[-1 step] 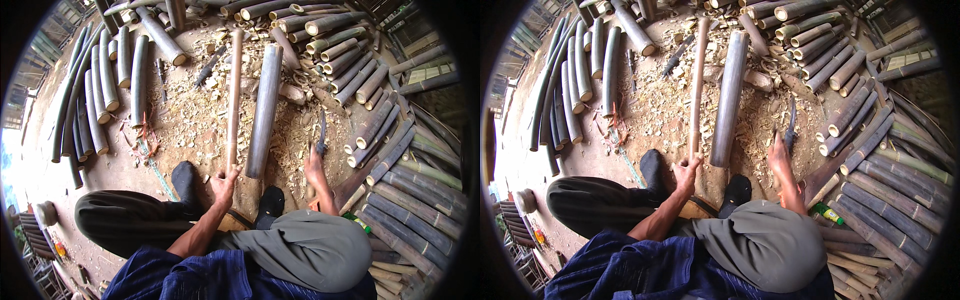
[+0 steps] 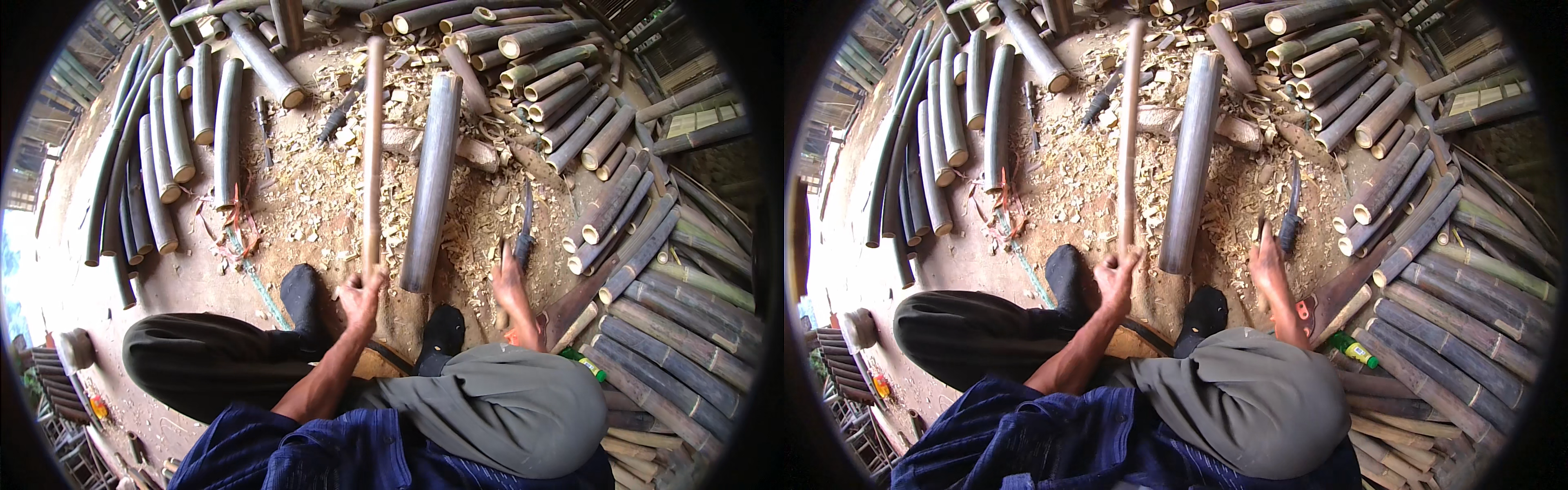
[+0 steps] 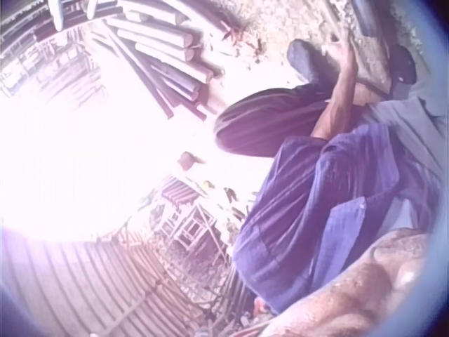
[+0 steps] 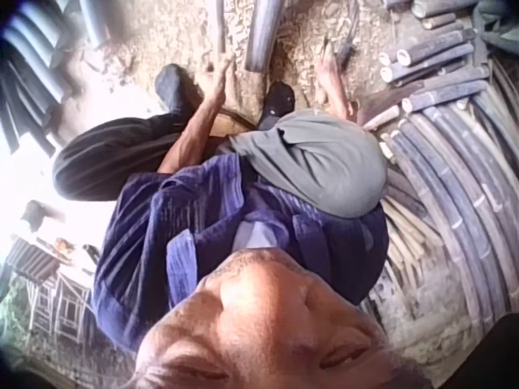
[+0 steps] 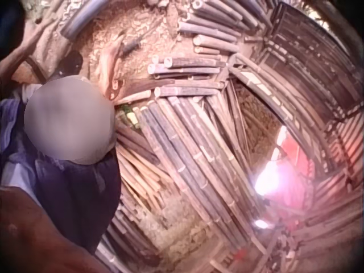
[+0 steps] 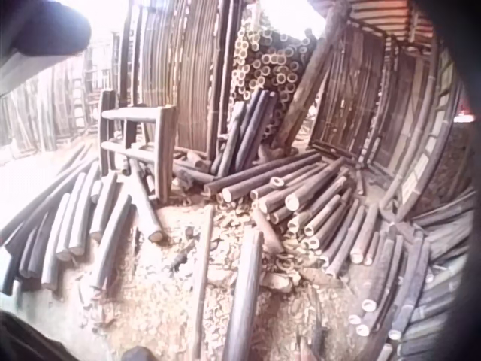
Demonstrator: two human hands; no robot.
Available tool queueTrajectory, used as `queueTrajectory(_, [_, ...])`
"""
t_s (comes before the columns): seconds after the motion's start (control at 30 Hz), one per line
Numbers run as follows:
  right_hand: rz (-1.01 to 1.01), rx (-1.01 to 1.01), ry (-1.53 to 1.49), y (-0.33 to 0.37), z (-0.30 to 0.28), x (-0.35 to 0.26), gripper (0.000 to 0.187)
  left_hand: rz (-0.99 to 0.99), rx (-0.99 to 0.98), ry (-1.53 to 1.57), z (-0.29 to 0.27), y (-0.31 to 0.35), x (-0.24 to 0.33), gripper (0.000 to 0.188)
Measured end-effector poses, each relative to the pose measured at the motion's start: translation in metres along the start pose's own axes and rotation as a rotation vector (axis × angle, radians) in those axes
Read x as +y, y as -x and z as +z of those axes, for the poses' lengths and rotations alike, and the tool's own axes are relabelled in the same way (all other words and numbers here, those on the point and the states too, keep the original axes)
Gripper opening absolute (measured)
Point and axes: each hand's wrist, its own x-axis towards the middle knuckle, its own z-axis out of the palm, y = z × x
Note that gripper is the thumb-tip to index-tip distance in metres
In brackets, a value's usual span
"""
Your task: The person saws a section of bamboo from a pole and then uses a knife to trim and carve the edge of the piece.
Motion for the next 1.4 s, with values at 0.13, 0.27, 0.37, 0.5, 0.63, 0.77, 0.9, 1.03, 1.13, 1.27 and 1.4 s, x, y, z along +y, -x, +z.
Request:
queueTrajectory(0.13, [0.060, -0.007, -0.115, 0.058, 0.024, 0.020, 0.072, 0.129, 0.242, -0.331, -0.024, -0.091, 0.058, 0.045])
queueTrajectory(0.27, [0.250, -0.064, -0.171, 0.111, 0.018, 0.011, 0.086, 0.260, 0.470, -0.768, -0.101, -0.214, 0.106, 0.060])
queueTrajectory(0.37, [0.275, -0.122, -0.313, 0.140, 0.050, 0.066, 0.103, 0.169, 0.529, -0.872, -0.156, -0.262, 0.130, 0.052])
queueTrajectory(0.5, [0.155, -0.011, -0.335, 0.179, 0.076, 0.115, 0.102, 0.296, 0.490, -1.164, -0.180, -0.264, 0.126, 0.069])
queueTrajectory(0.63, [0.310, 0.061, -0.202, 0.119, 0.014, 0.031, 0.092, 0.176, 0.354, -0.824, -0.259, -0.299, 0.074, 0.109])
queueTrajectory(0.77, [0.449, 0.211, -0.178, 0.074, -0.017, 0.104, 0.066, 0.568, 0.348, -0.778, -0.106, -0.217, 0.078, 0.070])
queueTrajectory(0.9, [0.293, 0.453, 0.092, -0.032, 0.016, 0.167, 0.091, 0.453, -0.135, -0.248, -0.080, -0.254, 0.048, 0.054])
queueTrajectory(1.03, [0.495, 0.361, 0.141, 0.002, -0.005, 0.160, 0.084, 0.090, -0.636, -0.335, 0.055, -0.129, 0.054, 0.090])
queueTrajectory(1.13, [0.332, 0.575, 0.220, 0.039, -0.002, 0.102, 0.075, -0.062, -0.580, -0.416, 0.099, -0.087, 0.054, 0.098])
queueTrajectory(1.27, [0.154, 0.525, -0.079, 0.110, 0.055, 0.085, 0.072, -0.068, -0.659, -0.192, 0.092, -0.083, 0.042, 0.074])
queueTrajectory(1.4, [0.385, 0.303, -0.102, 0.172, 0.085, 0.065, 0.075, -0.116, -0.788, -0.318, 0.068, -0.042, 0.025, 0.067])
